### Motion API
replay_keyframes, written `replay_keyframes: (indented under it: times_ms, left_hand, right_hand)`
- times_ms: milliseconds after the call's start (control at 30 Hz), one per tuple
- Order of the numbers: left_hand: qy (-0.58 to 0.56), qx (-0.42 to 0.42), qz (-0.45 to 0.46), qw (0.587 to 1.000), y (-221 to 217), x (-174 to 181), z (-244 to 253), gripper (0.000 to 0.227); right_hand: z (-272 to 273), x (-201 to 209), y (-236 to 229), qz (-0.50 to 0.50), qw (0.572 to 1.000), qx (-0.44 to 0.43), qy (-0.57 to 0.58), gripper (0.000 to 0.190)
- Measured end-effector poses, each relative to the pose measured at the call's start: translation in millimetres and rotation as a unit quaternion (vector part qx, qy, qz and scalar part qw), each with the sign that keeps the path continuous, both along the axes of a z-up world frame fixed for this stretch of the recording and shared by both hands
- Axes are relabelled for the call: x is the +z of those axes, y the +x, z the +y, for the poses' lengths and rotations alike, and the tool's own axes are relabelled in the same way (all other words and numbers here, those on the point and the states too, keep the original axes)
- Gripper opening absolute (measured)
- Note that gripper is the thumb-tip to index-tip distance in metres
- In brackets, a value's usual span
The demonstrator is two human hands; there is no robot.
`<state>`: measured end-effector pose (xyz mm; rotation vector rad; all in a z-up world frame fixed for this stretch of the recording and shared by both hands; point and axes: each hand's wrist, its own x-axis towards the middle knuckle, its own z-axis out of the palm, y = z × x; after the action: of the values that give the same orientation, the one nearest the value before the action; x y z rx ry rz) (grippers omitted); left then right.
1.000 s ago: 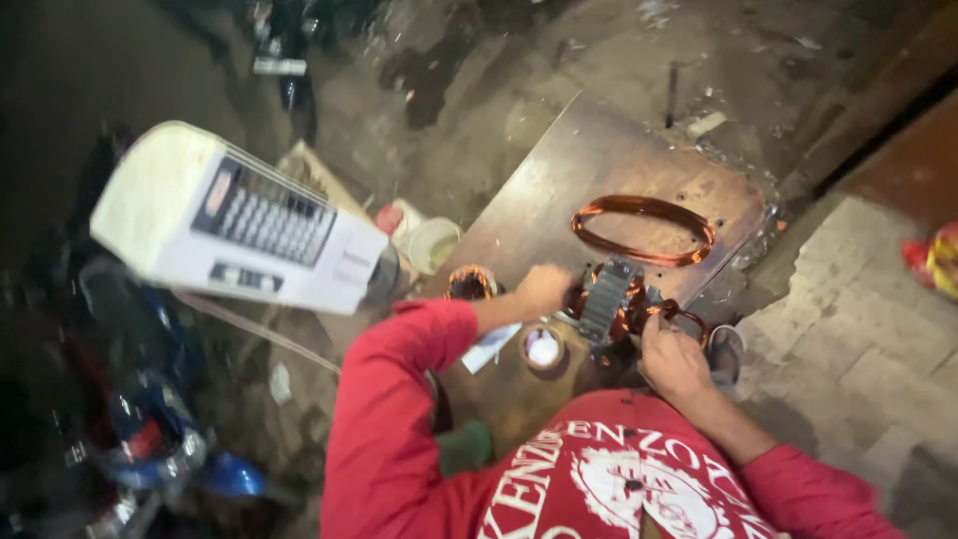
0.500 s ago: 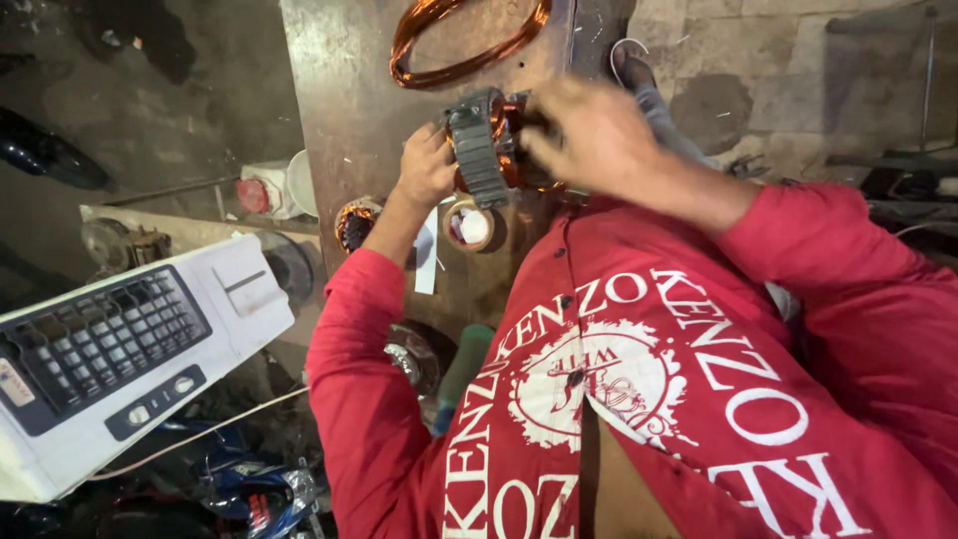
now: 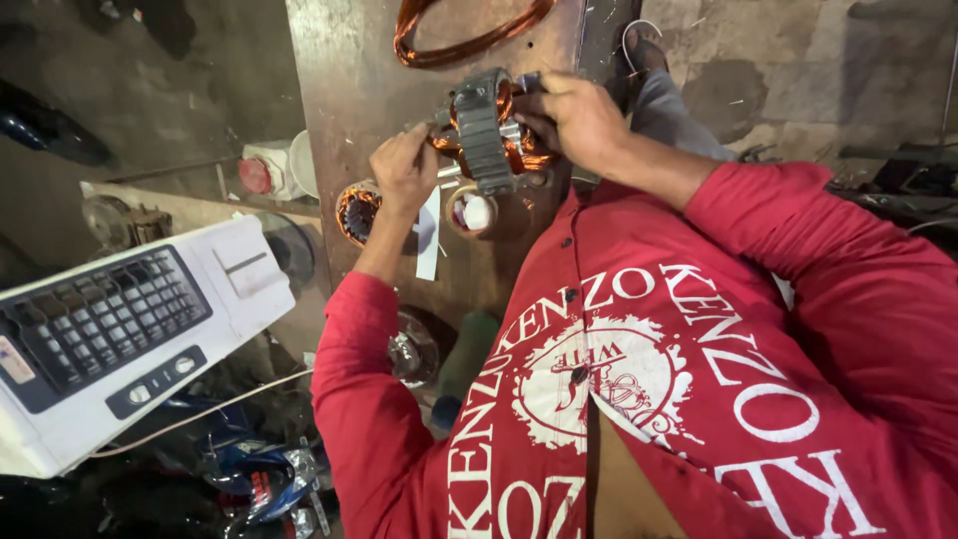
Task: The person winds copper wire around a gray motor stator core by hand. They repeatedly wrap the wire, adjust its position, and occasionally wipe the component with a cloth while working at a cluttered workbench.
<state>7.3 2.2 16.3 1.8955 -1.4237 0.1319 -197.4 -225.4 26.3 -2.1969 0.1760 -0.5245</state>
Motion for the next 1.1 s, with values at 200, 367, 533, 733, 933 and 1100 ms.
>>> replay_keyframes:
  times_ms: [200, 367, 533, 733, 933, 1100]
  left_hand:
    - [0.073, -0.082, 0.171, 0.979, -4.0, 9.9, -20.4, 0.028]
    - [0.162, -0.069, 0.098, 0.98, -3.9, 17.1, -35.1, 0.028]
    - [0.092, -0.116, -0.093, 0.985, -2.5, 29.4, -33.5, 0.036]
    - [-0.032, 0.001, 0.65, 0.759, -18.3, 5.2, -38.5, 0.059]
    - [-0.056, -0.001, 0.527, 0.848, -28.3, -13.7, -33.8, 0.047]
    - [0.012, 0.033, 0.319, 0.947, -32.6, -12.4, -26.8, 0.034]
  right_hand:
    - [5.2, 1.7, 2.5, -0.003, 0.999, -0.012, -0.029, 0.017]
    - [-2.3, -3.5, 2.0, 0.058, 0.994, 0.009, -0.087, 0.011]
    - [-6.9, -5.0, -0.4, 0.042, 0.996, 0.005, -0.085, 0.018]
    - [-12.1, -9.3, -1.8, 0.059, 0.992, 0.039, -0.109, 0.018]
    - [-11.2, -12.1, -6.2, 0.0, 0.995, 0.031, -0.096, 0.019]
    - [-14.7, -13.4, 8.3, 0.052, 0.992, 0.054, -0.1, 0.012]
